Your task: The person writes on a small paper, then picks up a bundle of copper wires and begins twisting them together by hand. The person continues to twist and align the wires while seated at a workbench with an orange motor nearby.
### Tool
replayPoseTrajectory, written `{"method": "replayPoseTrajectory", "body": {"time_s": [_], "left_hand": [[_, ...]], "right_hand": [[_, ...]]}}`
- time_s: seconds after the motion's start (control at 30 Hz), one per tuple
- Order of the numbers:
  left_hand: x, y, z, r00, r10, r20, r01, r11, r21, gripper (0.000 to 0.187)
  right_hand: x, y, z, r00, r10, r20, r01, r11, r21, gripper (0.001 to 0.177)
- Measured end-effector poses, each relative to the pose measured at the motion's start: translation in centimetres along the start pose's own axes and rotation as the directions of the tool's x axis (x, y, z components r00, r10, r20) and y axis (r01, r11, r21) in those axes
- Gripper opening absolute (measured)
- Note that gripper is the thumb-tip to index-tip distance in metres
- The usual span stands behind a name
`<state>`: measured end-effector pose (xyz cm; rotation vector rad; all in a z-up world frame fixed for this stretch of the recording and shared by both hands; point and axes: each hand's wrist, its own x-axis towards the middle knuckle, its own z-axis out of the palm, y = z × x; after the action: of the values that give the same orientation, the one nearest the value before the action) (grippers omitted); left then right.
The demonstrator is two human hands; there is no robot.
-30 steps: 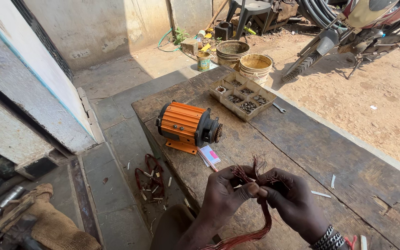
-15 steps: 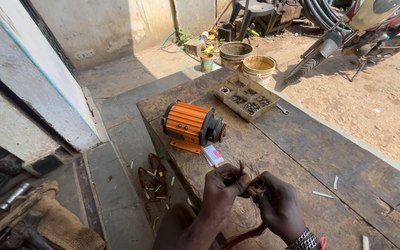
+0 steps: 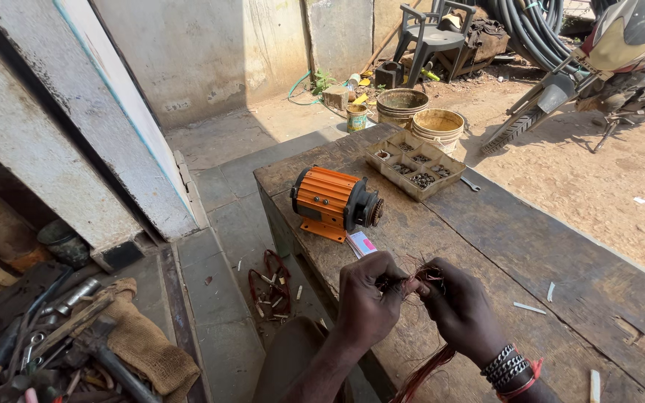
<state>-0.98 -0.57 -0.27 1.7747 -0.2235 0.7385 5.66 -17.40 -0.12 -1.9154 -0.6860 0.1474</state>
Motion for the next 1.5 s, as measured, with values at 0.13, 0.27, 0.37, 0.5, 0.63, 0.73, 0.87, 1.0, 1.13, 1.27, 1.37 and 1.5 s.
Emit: {"method": "replayPoseTrajectory", "body": {"time_s": [0.13, 0.27, 0.37, 0.5, 0.63, 0.73, 0.87, 1.0, 1.13, 1.27, 1.37, 1.5], "left_hand": [[-1.1, 1.6, 1.0, 0.883, -0.469, 0.002, 0.283, 0.53, -0.799, 0.015], [-2.2, 3.5, 1.1, 0.794, -0.566, 0.223, 0.347, 0.121, -0.93, 0.014], [-1.6, 4.6, 0.3, 0.931, -0.364, 0.041, 0.268, 0.601, -0.752, 0.015], [-1.0, 6.3, -0.8, 1.0, 0.011, 0.021, -0.012, 0.999, 0.038, 0.019], [-0.2, 7.7, 0.4, 0.995, -0.02, 0.094, -0.001, 0.976, 0.217, 0.039], [0.7, 7.8, 1.7, 0.977, -0.123, 0.172, 0.151, 0.976, -0.159, 0.052], [2.3, 6.2, 3.0, 0.894, -0.248, 0.373, 0.442, 0.629, -0.64, 0.055], [2.9, 4.1, 4.6, 0.764, -0.389, 0.514, 0.621, 0.233, -0.748, 0.04], [4.1, 2.8, 6.7, 0.759, -0.354, 0.546, 0.609, 0.09, -0.788, 0.023], [7.0, 1.4, 6.8, 0.961, 0.201, 0.191, -0.089, 0.875, -0.476, 0.011], [7.5, -0.6, 7.1, 0.95, 0.138, 0.28, -0.077, 0.973, -0.218, 0.01], [8.9, -4.7, 7.5, 0.942, -0.068, 0.329, 0.123, 0.981, -0.15, 0.02]], "right_hand": [[-1.6, -1.6, 1.9, 0.983, -0.08, -0.164, 0.139, 0.909, 0.393, 0.016], [-2.9, -3.1, 1.6, 0.957, -0.122, -0.265, 0.248, 0.818, 0.52, 0.018], [-3.5, -4.0, -0.5, 0.967, -0.181, -0.178, 0.223, 0.941, 0.254, 0.017], [-4.5, -4.8, -1.7, 0.973, -0.221, -0.072, 0.221, 0.975, -0.002, 0.015], [-5.8, -5.1, -2.8, 0.938, -0.32, -0.135, 0.249, 0.89, -0.382, 0.016], [-7.0, -5.2, -3.5, 0.921, -0.314, -0.232, 0.207, 0.896, -0.393, 0.015], [-7.6, -5.0, -4.0, 0.946, -0.049, -0.321, 0.126, 0.967, 0.223, 0.013], [-6.7, -4.0, -4.5, 0.929, -0.1, -0.357, 0.238, 0.899, 0.368, 0.014], [-4.9, -2.1, -5.0, 0.901, -0.089, -0.425, 0.326, 0.785, 0.527, 0.016], [-1.9, 0.2, -6.8, 0.965, 0.055, -0.255, 0.101, 0.822, 0.561, 0.02], [0.4, 2.6, -7.5, 0.974, 0.223, -0.04, -0.205, 0.944, 0.258, 0.022], [2.4, 5.3, -5.9, 0.978, 0.204, -0.045, -0.184, 0.942, 0.279, 0.021]]}}
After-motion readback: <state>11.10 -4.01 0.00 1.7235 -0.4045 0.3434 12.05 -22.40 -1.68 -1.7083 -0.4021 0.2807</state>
